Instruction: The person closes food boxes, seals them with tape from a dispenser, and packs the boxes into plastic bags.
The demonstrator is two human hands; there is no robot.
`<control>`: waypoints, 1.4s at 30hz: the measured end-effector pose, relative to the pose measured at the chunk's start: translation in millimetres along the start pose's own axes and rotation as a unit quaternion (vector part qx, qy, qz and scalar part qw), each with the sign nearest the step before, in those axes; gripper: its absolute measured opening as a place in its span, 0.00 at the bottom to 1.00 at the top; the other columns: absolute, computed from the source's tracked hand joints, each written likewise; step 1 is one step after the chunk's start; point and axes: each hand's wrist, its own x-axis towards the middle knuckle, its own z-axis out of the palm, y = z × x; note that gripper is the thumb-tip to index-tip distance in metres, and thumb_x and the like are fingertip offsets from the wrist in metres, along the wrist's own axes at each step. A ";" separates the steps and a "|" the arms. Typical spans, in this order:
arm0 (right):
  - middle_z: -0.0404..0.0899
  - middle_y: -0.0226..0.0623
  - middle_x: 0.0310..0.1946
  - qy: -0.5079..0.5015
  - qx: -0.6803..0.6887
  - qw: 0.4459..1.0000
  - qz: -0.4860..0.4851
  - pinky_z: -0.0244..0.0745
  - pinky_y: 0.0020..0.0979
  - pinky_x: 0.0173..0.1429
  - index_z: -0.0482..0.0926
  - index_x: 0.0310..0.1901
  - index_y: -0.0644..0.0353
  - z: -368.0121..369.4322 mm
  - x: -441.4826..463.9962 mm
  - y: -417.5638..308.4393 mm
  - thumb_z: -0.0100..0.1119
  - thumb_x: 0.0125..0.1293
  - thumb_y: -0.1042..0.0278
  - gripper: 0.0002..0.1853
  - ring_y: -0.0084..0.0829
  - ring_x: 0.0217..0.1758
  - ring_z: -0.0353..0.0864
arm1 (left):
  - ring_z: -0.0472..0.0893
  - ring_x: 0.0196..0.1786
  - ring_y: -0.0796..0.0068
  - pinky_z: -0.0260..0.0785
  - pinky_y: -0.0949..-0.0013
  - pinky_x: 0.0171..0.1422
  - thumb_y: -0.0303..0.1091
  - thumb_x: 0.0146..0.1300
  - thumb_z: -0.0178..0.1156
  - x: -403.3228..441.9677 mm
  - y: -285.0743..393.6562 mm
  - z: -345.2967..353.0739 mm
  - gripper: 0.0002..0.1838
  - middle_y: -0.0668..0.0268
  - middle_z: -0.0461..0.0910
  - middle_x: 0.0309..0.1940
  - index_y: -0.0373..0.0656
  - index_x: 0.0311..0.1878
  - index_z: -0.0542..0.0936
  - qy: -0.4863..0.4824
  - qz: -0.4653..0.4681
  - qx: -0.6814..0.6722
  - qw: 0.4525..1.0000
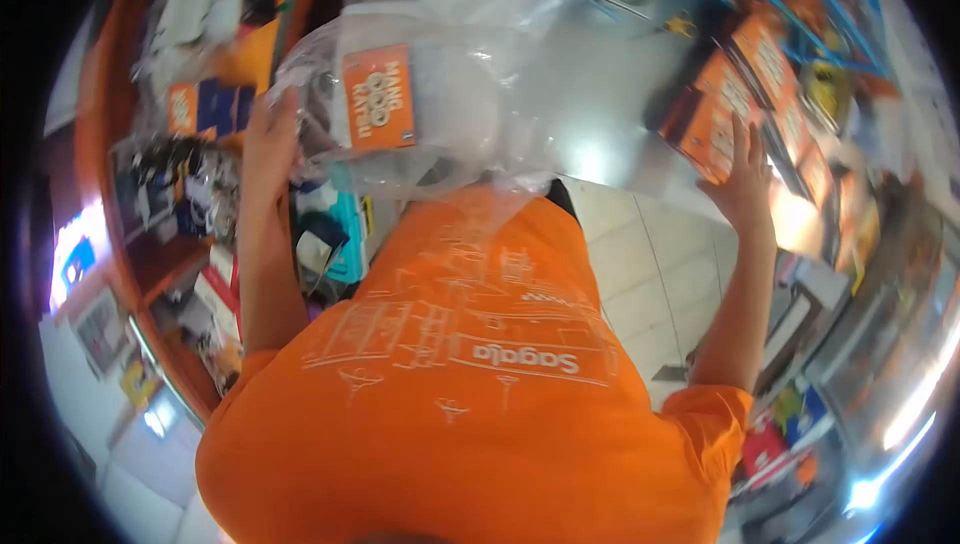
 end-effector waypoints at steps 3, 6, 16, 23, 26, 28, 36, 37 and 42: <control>0.61 0.50 0.71 0.040 -0.030 0.988 -0.144 0.56 0.56 0.74 0.52 0.77 0.43 24.4 22.6 24.9 0.78 0.47 0.66 0.57 0.56 0.75 0.58 | 0.82 0.26 0.58 0.72 0.60 0.34 0.60 0.72 0.51 -13.8 18.6 0.8 0.34 0.46 0.82 0.33 0.32 0.59 0.74 0.047 -0.015 0.018 0.999; 0.67 0.55 0.64 0.027 0.023 0.977 -0.212 0.64 0.51 0.70 0.57 0.74 0.54 18.6 43.7 32.3 0.77 0.47 0.67 0.52 0.56 0.67 0.67 | 0.83 0.34 0.48 0.74 0.56 0.41 0.59 0.72 0.50 -7.2 -2.2 8.5 0.32 0.42 0.82 0.37 0.34 0.55 0.77 0.092 0.030 0.003 0.995; 0.70 0.41 0.64 -0.241 0.501 0.803 -0.215 0.72 0.33 0.63 0.53 0.75 0.60 -142.1 26.6 -177.4 0.74 0.45 0.76 0.54 0.34 0.61 0.77 | 0.79 0.38 0.52 0.71 0.58 0.46 0.54 0.72 0.52 -24.9 6.4 22.3 0.26 0.49 0.80 0.32 0.34 0.45 0.78 0.072 0.075 -0.106 0.989; 0.78 0.49 0.54 -0.361 0.352 0.830 -0.238 0.74 0.37 0.62 0.61 0.70 0.64 -44.1 47.1 -339.3 0.77 0.47 0.57 0.50 0.41 0.56 0.81 | 0.81 0.50 0.42 0.71 0.55 0.55 0.55 0.75 0.45 0.8 -16.7 30.8 0.29 0.43 0.82 0.41 0.34 0.50 0.80 0.012 0.118 -0.306 0.945; 0.78 0.59 0.53 -0.268 0.147 0.947 -0.101 0.74 0.40 0.63 0.62 0.69 0.67 -15.0 63.6 -347.6 0.72 0.51 0.45 0.49 0.47 0.58 0.81 | 0.81 0.45 0.67 0.70 0.65 0.55 0.50 0.77 0.47 -1.8 -25.1 37.9 0.26 0.52 0.84 0.40 0.32 0.53 0.79 -0.050 0.106 -0.299 0.947; 0.74 0.71 0.56 -0.158 0.025 0.987 0.011 0.71 0.45 0.67 0.65 0.69 0.66 4.2 64.0 -352.5 0.66 0.55 0.32 0.50 0.59 0.65 0.72 | 0.81 0.45 0.67 0.70 0.65 0.55 0.50 0.77 0.47 -5.8 -23.9 31.1 0.26 0.52 0.84 0.40 0.32 0.52 0.79 -0.095 0.098 -0.326 0.935; 0.81 0.51 0.52 -0.191 0.345 0.913 -0.102 0.75 0.40 0.57 0.71 0.65 0.63 -32.8 2.8 -365.8 0.66 0.65 0.50 0.33 0.44 0.54 0.82 | 0.81 0.44 0.68 0.71 0.64 0.55 0.51 0.78 0.44 26.6 -41.0 15.2 0.28 0.55 0.84 0.37 0.31 0.54 0.79 -0.154 0.171 -0.329 0.916; 0.81 0.51 0.52 -0.180 0.356 0.913 -0.089 0.75 0.40 0.57 0.71 0.65 0.63 -47.7 -10.2 -360.9 0.66 0.65 0.50 0.33 0.44 0.54 0.82 | 0.81 0.45 0.68 0.70 0.65 0.55 0.51 0.78 0.44 32.7 -45.6 12.8 0.28 0.55 0.84 0.39 0.31 0.53 0.79 -0.165 0.153 -0.324 0.919; 0.82 0.42 0.39 0.296 0.067 0.953 0.006 0.77 0.47 0.47 0.79 0.46 0.63 -8.7 -7.9 -315.3 0.71 0.58 0.52 0.24 0.45 0.47 0.82 | 0.77 0.37 0.79 0.69 0.72 0.44 0.50 0.78 0.46 44.4 -40.1 0.8 0.25 0.68 0.79 0.33 0.34 0.52 0.79 -0.211 0.171 -0.266 0.925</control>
